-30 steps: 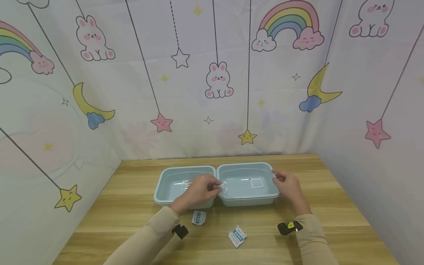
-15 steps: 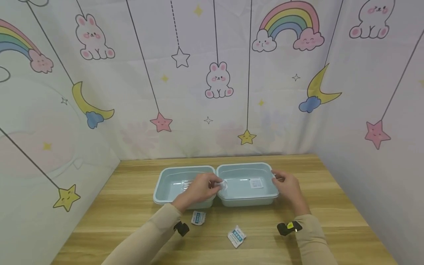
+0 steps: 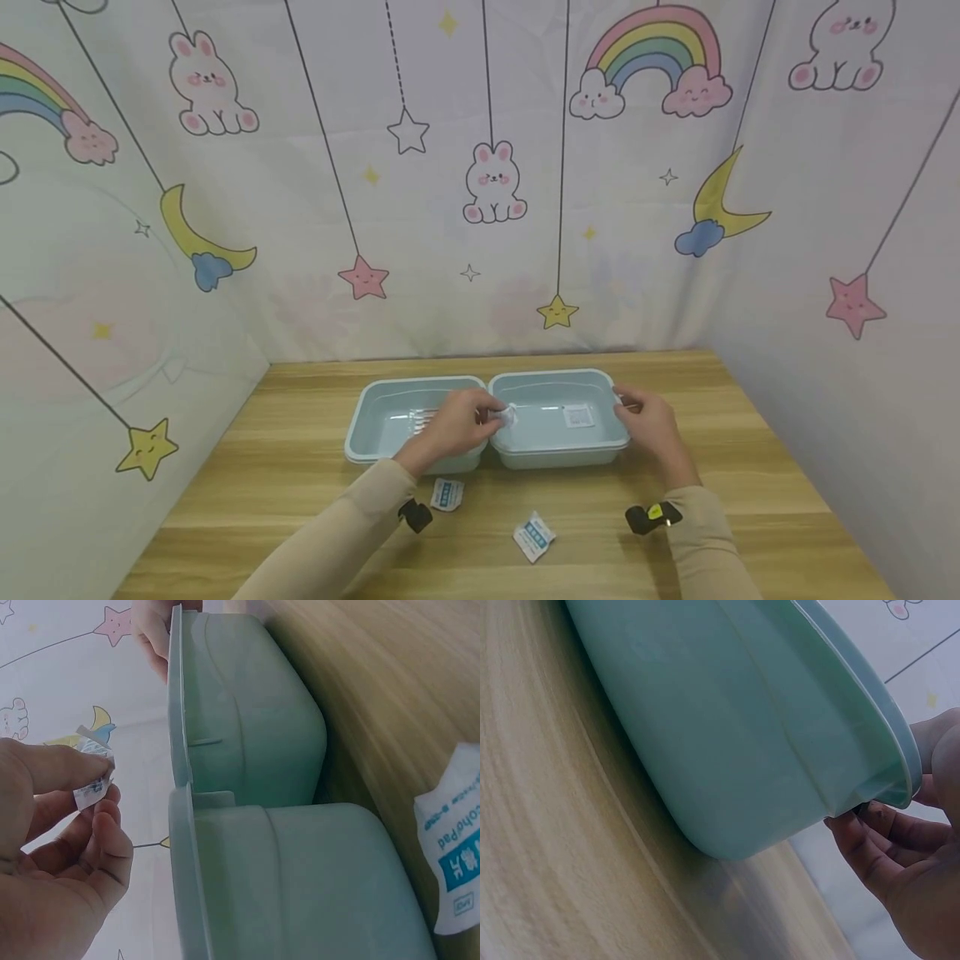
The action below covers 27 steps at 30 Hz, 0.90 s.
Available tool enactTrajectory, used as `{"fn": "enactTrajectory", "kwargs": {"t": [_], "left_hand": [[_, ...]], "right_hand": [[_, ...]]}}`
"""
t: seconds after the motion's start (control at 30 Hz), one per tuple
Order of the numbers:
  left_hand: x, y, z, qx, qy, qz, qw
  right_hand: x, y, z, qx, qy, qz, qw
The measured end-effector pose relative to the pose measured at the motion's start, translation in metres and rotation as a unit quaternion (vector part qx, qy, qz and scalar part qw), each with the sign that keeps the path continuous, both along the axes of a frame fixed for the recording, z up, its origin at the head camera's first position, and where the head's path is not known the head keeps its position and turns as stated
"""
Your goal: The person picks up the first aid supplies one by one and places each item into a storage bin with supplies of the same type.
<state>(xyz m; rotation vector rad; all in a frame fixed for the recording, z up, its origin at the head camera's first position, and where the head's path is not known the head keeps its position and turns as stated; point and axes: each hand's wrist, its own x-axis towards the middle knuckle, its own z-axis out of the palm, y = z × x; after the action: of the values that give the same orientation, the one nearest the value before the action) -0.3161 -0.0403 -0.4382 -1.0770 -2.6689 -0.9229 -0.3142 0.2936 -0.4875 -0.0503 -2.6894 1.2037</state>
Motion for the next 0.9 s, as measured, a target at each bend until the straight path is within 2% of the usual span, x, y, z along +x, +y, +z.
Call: {"fn": "enactTrajectory", "kwargs": {"t": [0.3,0.53,0.9], "left_hand": [[0.0000,0.0021,-0.0025,0.018,-0.036,0.013,0.9991],[0.0017,0.0004,-0.0028,0.030,-0.022,0.005,0.9993],[0.0028,-0.0015,-0.0051,0.019,-0.018,0.000,0.9996]], "right_hand": [[-0.0007,-0.0007,-0.0025,0.003,0.009,0.002,0.9999],[0.0001,-0.0011,-0.0021,0.001,0.011,0.000,0.9999],[0.0013,-0.0019,-0.0003,-0.001,0.006,-0.003,1.0000]]}}
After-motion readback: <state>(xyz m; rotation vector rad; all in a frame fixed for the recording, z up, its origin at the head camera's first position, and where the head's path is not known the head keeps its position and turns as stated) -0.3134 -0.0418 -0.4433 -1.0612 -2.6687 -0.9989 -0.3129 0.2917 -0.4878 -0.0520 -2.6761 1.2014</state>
